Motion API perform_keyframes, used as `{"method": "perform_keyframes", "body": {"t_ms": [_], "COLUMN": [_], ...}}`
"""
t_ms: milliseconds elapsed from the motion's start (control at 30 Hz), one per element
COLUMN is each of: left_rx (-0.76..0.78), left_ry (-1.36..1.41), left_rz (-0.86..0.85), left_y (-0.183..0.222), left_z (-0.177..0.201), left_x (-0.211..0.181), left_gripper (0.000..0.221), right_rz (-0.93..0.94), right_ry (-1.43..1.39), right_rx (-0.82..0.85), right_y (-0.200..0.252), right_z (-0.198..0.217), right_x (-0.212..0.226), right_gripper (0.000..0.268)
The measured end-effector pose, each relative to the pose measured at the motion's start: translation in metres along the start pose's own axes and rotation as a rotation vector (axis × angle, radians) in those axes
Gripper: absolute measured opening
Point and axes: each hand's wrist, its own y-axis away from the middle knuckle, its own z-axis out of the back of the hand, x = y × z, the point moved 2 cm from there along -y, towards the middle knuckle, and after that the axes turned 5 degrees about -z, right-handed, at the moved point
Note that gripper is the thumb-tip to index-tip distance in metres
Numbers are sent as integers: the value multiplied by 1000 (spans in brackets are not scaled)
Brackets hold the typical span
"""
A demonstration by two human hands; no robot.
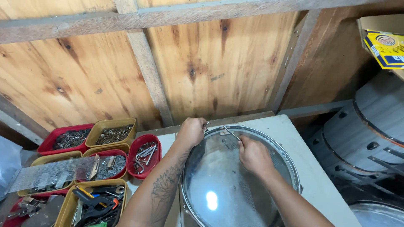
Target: Repairing and adjusting a snare drum by tightening tension rods and fixing the snare mechanism.
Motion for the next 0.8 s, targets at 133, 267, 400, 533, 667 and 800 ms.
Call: {"method": "perform_keyframes", "body": {"t_ms": [133, 267, 400, 533, 667, 800], "left_rx": [4, 24, 75, 179, -89, -336], "left_ry": [-74, -128, -57, -123, -96, 135], "left_rz": [-75, -163, -116, -113, -132, -255], "left_y": [4, 11, 14, 36, 95, 184], "left_z": [11, 28, 34, 48, 49, 30], "left_x": [-13, -30, -31, -51, -81, -120], "left_gripper": [19, 15, 25, 47, 51, 29], "right_rz": [-10, -18, 4, 21, 32, 89], "right_ry": [-78, -96, -127, -137, -129, -30], "right_rx": [38, 60, 82, 118, 141, 87], "right_y": [2, -15, -20, -22, -25, -30], "right_z": [6, -7, -8, -13, -15, -28], "right_x": [18, 17, 31, 35, 36, 32], "right_gripper": [39, 39, 40, 41, 41, 38]}}
